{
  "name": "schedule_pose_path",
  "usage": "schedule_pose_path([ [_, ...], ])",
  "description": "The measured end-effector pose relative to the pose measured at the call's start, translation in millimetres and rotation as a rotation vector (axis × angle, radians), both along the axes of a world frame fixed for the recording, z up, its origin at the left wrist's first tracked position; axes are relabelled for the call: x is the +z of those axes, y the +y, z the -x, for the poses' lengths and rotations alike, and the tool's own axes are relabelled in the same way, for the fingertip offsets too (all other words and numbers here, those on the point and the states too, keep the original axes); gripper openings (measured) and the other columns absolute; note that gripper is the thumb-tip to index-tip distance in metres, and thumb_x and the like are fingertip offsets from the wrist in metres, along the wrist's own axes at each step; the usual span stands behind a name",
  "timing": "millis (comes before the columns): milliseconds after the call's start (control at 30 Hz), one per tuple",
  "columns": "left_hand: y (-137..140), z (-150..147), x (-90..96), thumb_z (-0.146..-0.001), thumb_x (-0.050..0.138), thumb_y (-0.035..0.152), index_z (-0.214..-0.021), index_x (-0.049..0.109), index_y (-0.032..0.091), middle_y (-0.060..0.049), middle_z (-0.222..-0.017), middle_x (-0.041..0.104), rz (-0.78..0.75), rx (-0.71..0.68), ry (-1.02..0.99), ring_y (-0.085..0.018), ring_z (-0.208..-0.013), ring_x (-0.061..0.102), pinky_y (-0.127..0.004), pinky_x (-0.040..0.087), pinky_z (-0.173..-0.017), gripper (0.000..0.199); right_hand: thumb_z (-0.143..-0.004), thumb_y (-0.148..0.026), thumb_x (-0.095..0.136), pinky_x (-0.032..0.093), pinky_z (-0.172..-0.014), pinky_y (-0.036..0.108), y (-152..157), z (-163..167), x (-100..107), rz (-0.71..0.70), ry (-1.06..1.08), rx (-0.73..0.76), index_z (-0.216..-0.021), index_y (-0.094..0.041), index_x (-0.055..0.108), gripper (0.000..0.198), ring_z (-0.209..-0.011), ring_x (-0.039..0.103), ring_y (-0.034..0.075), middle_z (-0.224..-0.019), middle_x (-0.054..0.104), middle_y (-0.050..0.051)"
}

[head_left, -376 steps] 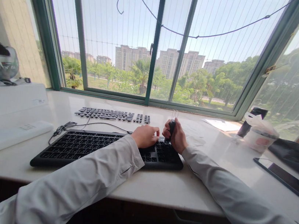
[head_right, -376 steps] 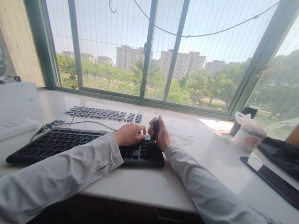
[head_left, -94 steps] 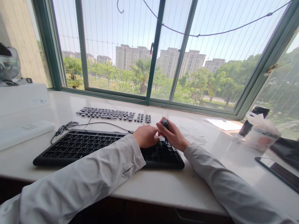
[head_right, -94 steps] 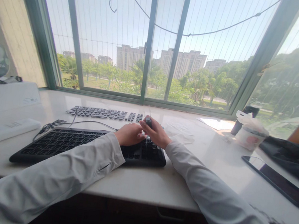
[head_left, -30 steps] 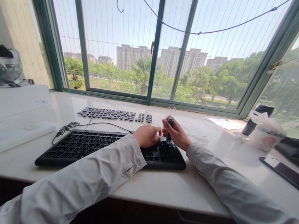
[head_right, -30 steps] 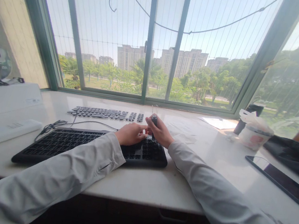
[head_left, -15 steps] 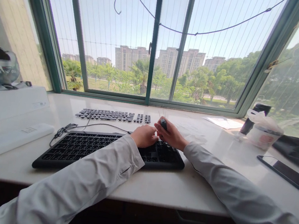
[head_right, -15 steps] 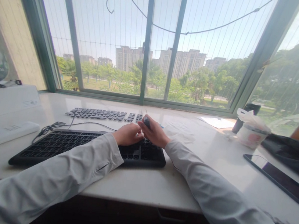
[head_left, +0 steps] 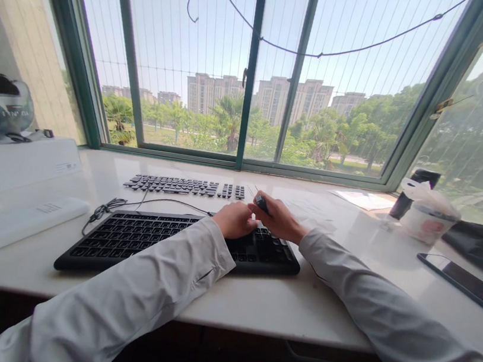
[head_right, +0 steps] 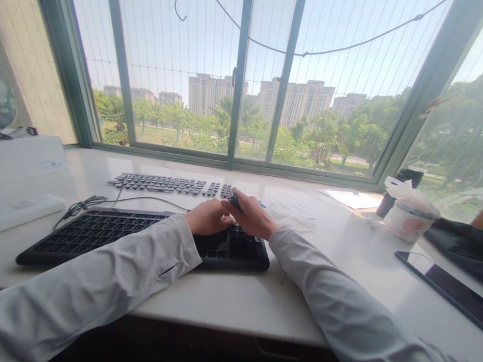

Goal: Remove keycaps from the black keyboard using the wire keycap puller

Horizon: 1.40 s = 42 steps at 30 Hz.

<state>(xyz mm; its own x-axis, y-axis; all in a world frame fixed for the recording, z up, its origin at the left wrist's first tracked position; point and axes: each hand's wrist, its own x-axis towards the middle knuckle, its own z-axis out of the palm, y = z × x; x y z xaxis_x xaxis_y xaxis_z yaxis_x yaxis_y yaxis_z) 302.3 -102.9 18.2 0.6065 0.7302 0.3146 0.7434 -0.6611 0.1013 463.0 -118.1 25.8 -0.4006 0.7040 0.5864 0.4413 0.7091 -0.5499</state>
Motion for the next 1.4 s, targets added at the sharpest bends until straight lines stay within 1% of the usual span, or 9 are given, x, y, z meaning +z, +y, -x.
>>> schedule_pose_path([
  [67,-0.9,0.1,1.2,-0.086,0.049,0.035,-0.095,0.065,0.023,-0.003,-0.085,0.071,0.012,-0.019,-0.021,-0.021,-0.081,0.066,-0.031,0.048,-0.074,0.021,-0.087,-0.049,0.055,0.03,-0.046,0.023,0.1,-5.2,3.6,0.096,0.145,0.013,-0.078,-0.022,0.042,0.031,-0.045,0.038,0.008,-0.054,0.044,-0.007],
  [167,-1.6,0.1,2.7,-0.085,0.051,0.035,-0.094,0.064,0.025,-0.001,-0.083,0.071,0.029,-0.019,-0.032,-0.019,-0.077,0.065,-0.029,0.047,-0.071,0.019,-0.086,-0.055,0.054,0.023,-0.037,0.021,0.5,-8.7,7.5,0.258,0.507,0.078,-0.081,-0.024,0.036,0.035,-0.037,0.029,0.006,-0.051,0.031,-0.011],
  [267,-1.1,0.2,2.7,-0.085,0.051,0.035,-0.093,0.064,0.025,-0.001,-0.082,0.071,0.033,-0.021,-0.038,-0.019,-0.077,0.064,-0.028,0.046,-0.071,0.018,-0.084,-0.054,0.058,0.028,-0.037,0.02,0.3,-6.4,6.7,0.331,0.651,0.184,-0.083,-0.025,0.035,0.037,-0.038,0.03,0.006,-0.054,0.03,-0.012],
  [500,0.9,2.2,1.3,-0.085,0.052,0.034,-0.098,0.064,0.025,-0.001,-0.086,0.07,0.037,-0.042,-0.054,-0.018,-0.08,0.065,-0.028,0.046,-0.074,0.02,-0.086,-0.055,0.055,0.036,-0.044,0.02,1.7,0.4,-7.0,0.389,0.545,0.254,-0.08,-0.023,0.038,0.037,-0.044,0.04,0.007,-0.054,0.035,-0.01],
  [700,5.4,2.7,-1.9,-0.085,0.051,0.035,-0.101,0.064,0.025,-0.002,-0.087,0.071,0.014,-0.054,-0.04,-0.019,-0.081,0.065,-0.028,0.046,-0.074,0.022,-0.089,-0.053,0.051,0.032,-0.043,0.02,4.6,-2.2,-11.1,0.319,0.449,0.237,-0.082,-0.022,0.04,0.033,-0.043,0.037,0.006,-0.055,0.038,-0.01],
  [833,6.8,3.1,-3.6,-0.085,0.05,0.034,-0.102,0.064,0.025,-0.002,-0.088,0.071,-0.008,-0.055,-0.027,-0.02,-0.08,0.065,-0.028,0.046,-0.072,0.023,-0.089,-0.053,0.05,0.03,-0.042,0.02,3.0,-1.2,-8.9,0.319,0.391,0.275,-0.082,-0.023,0.038,0.033,-0.043,0.035,0.006,-0.054,0.038,-0.01],
  [967,6.3,2.9,-3.4,-0.084,0.05,0.034,-0.104,0.064,0.024,-0.003,-0.09,0.071,-0.035,-0.045,-0.012,-0.021,-0.081,0.065,-0.029,0.046,-0.071,0.026,-0.089,-0.053,0.051,0.029,-0.041,0.02,2.1,1.8,-6.1,0.319,0.326,0.245,-0.082,-0.023,0.038,0.033,-0.042,0.036,0.007,-0.054,0.039,-0.009],
  [1200,2.2,2.1,-0.5,-0.085,0.05,0.034,-0.103,0.064,0.025,-0.003,-0.089,0.071,-0.014,-0.043,-0.019,-0.021,-0.084,0.066,-0.029,0.047,-0.074,0.024,-0.088,-0.055,0.051,0.029,-0.041,0.02,4.2,0.3,-8.3,0.336,0.402,0.219,-0.082,-0.023,0.038,0.035,-0.042,0.035,0.006,-0.054,0.038,-0.01],
  [1400,0.1,2.3,0.6,-0.085,0.051,0.035,-0.098,0.064,0.026,-0.001,-0.085,0.07,0.017,-0.045,-0.049,-0.019,-0.081,0.065,-0.029,0.046,-0.074,0.021,-0.088,-0.054,0.052,0.03,-0.042,0.02,2.3,-2.9,-6.2,0.341,0.431,0.254,-0.083,-0.023,0.039,0.034,-0.044,0.034,0.006,-0.055,0.037,-0.01],
])
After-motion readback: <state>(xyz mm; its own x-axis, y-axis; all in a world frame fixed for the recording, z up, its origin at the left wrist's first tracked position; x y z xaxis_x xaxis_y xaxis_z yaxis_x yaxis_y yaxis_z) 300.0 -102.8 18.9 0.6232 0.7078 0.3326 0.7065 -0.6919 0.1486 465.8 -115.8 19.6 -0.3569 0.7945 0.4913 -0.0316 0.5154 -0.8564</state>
